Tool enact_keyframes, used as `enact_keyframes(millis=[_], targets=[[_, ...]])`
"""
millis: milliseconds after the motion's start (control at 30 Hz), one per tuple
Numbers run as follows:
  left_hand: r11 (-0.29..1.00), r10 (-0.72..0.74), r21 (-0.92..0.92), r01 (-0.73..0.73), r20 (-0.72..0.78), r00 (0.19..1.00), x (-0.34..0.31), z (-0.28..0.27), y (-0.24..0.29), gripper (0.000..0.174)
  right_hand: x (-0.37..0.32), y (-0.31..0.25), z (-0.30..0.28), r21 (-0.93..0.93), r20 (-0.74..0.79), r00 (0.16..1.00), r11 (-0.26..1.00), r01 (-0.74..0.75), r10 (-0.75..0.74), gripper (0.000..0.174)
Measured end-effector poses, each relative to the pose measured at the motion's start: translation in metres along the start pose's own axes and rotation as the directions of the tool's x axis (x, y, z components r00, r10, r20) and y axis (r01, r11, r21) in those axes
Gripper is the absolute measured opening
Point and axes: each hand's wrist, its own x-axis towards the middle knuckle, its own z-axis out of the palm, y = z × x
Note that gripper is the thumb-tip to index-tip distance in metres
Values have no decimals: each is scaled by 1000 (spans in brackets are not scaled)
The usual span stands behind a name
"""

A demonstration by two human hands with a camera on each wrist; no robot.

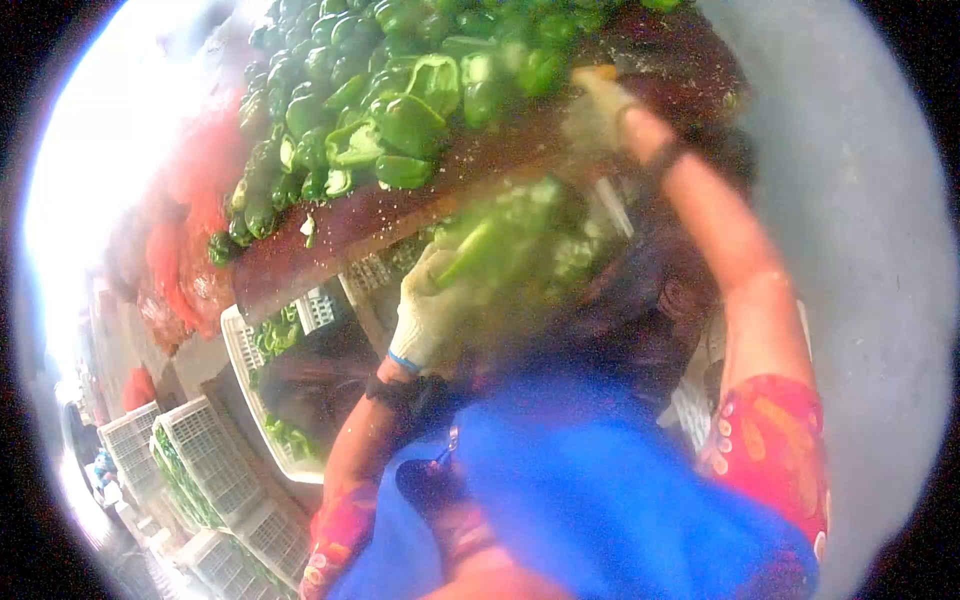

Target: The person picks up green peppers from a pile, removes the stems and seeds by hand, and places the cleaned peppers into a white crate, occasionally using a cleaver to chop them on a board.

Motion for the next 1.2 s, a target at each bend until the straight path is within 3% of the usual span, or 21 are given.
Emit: enact_keyframes(millis=[67,100,133,167,233,400,567,633,667,700,733,800,833,900,933,1000,1067,1100,1133,1167,1200], targets=[[782,-397,-452,430,171,901,-3,11,-4,34,15,-4,-37,-241,-27,954,928,282,-297,79],[956,-88,-280,85,1,996,-14,42,-40,53,36,-9,-58,-322,-16,930,883,342,-366,78],[958,-87,-273,83,-1,996,-8,39,-37,53,52,-14,-73,-396,-14,917,844,362,-399,78],[804,-287,-515,297,102,953,-3,36,-28,45,72,-22,-88,-467,-1,906,801,374,-423,77],[197,-549,-771,606,425,720,-6,30,-10,28,110,-30,-112,-591,35,899,717,370,-436,75],[-4,-604,-790,613,491,628,-7,35,-30,36,170,-46,-141,-768,91,940,577,276,-329,72],[-114,-549,-850,514,486,681,-10,35,-35,48,197,-42,-166,-803,114,966,551,227,-232,69],[-204,-472,-943,262,329,818,-28,50,-45,56,215,-30,-189,-764,177,966,593,256,-189,67],[-210,-479,-943,256,328,814,-26,47,-42,56,237,-17,-213,-683,296,939,649,336,-175,67],[-368,-501,-911,184,361,786,-19,41,-36,56,217,-9,-196,-687,111,977,696,208,-183,62],[-512,-514,-853,101,398,760,-15,38,-33,55,182,-6,-168,-691,110,977,693,205,-180,62],[-510,-500,-851,126,412,762,-19,38,-39,52,110,-1,-118,-209,175,977,974,-88,126,50],[-503,-487,-851,152,424,764,-22,38,-42,50,103,5,-118,-212,174,977,973,-87,125,50],[-511,-472,-845,158,429,770,-28,42,-48,48,95,19,-115,17,-113,986,992,126,-123,41],[-518,-452,-839,169,436,778,-30,42,-48,46,91,24,-117,14,-109,986,991,131,-129,41],[-522,-497,-845,118,414,763,-32,37,-39,46,83,37,-126,89,-87,943,940,329,-322,34],[-521,-540,-851,68,390,746,-32,30,-30,45,76,45,-134,216,-11,945,922,320,-326,28],[-489,-557,-872,31,339,758,-32,27,-26,45,73,47,-139,385,248,910,896,222,-332,26],[-455,-572,-890,-7,287,768,-32,23,-23,45,70,48,-143,511,484,797,856,78,-361,23],[-449,-574,-893,-15,276,771,-33,19,-20,45,49,49,-128,508,490,791,858,82,-365,23],[-419,-617,-908,11,294,730,-36,13,-16,44,10,52,-96,417,333,814,849,326,-476,20]])
